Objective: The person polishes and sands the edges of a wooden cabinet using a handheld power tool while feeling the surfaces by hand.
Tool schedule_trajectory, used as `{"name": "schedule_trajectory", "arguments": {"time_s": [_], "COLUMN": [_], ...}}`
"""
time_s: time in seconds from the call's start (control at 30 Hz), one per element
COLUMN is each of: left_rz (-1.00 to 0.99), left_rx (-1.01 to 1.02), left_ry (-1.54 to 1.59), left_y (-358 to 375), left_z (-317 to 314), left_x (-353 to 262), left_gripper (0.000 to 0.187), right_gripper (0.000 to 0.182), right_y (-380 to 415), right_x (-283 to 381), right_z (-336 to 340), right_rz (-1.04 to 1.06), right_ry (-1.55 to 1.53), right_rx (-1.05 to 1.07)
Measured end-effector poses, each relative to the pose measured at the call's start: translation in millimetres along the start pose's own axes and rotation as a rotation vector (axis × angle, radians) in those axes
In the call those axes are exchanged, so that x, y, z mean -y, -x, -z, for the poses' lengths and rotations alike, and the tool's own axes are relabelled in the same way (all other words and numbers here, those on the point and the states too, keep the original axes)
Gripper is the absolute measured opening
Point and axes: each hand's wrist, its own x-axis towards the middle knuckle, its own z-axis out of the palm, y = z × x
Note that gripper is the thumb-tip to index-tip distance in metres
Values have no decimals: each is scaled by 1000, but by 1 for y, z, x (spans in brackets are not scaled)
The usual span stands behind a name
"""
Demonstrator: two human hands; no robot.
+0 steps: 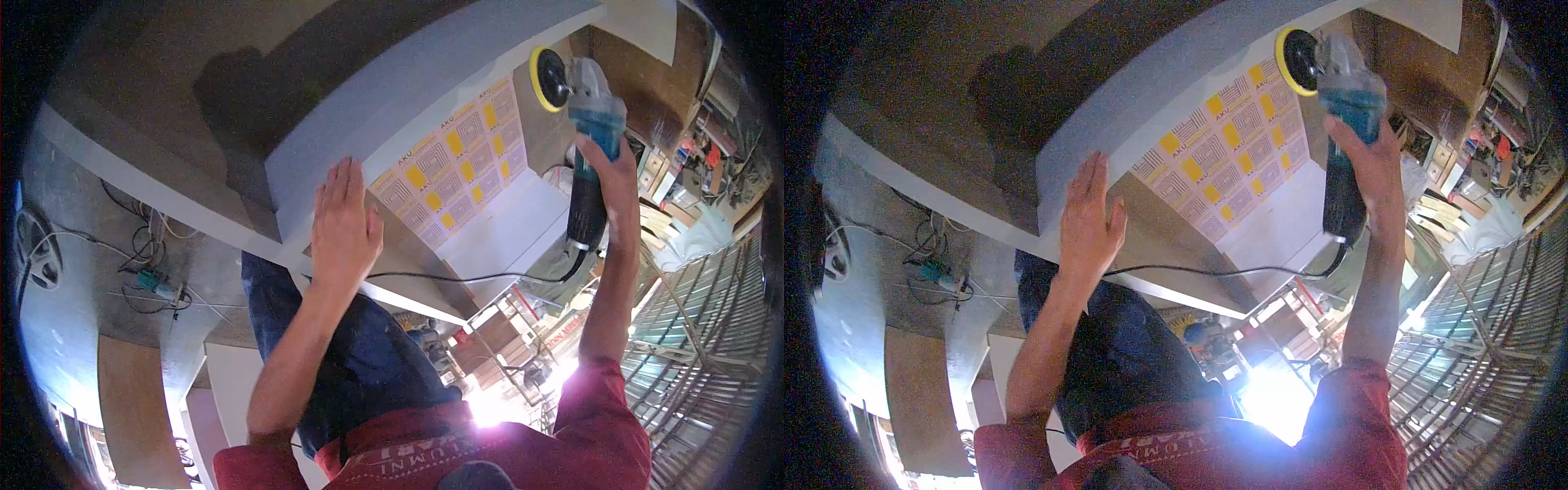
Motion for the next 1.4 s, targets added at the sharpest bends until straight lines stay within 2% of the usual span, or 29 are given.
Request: {"name": "schedule_trajectory", "arguments": {"time_s": [0.03, 0.1, 0.2, 0.33, 0.4, 0.53, 0.6, 0.63, 0.7, 0.83, 0.93, 1.03, 1.1, 1.13, 1.17, 1.2, 1.27, 1.37, 1.4], "left_rz": [-6, -51, -144, -204, -184, -308, 21, 31, -176, -162, -68, -120, -193, -118, -184, -234, -241, -253, -253], "left_rx": [1, 62, 42, 9, 18, 68, 16, 16, -30, -30, -73, -17, -198, -312, -513, -695, -924, -1005, -905], "left_ry": [-14, 65, 91, 65, 147, 213, 192, 184, 19, 89, 59, 178, 315, 214, 217, 18, -282, -435, 30], "left_y": [-16, -44, -90, -138, -146, -124, -100, -86, -58, -18, 5, 11, 3, -3, -15, -31, -61, -102, -122], "left_z": [-2, -8, -26, -51, -54, -30, -12, -14, -21, 0, 11, 34, 69, 93, 115, 144, 203, 262, 274], "left_x": [-2, -11, -30, -55, -62, -46, -47, -40, -23, -17, -1, 6, 20, 31, 50, 71, 122, 202, 244], "left_gripper": [59, 60, 58, 56, 56, 58, 59, 59, 61, 63, 59, 49, 41, 41, 39, 37, 32, 33, 37], "right_gripper": [51, 49, 39, 39, 39, 40, 41, 42, 44, 51, 56, 62, 63, 64, 64, 64, 62, 66, 66], "right_y": [12, 35, 74, 108, 116, 120, 117, 117, 114, 114, 117, 121, 124, 124, 124, 123, 123, 123, 123], "right_x": [-9, -28, -32, -65, -79, -99, -97, -95, -93, -69, -50, -27, -12, -4, 3, 10, 28, 40, 45], "right_z": [3, 8, -1, -1, -2, -7, -14, -18, -20, -38, -47, -56, -63, -66, -69, -73, -81, -92, -96], "right_rz": [-2, -209, -230, -327, -321, -348, -321, -294, -282, -207, -113, -74, -27, 19, 23, 92, 184, 253, 261], "right_ry": [-15, -269, -389, -493, -521, -539, -501, -453, -405, -306, -210, -110, -29, 40, 53, 116, 209, 345, 358], "right_rx": [-3, 40, -67, -118, -96, -12, -14, -11, 51, 146, 201, 256, 282, 306, 310, 322, 345, 366, 372]}}
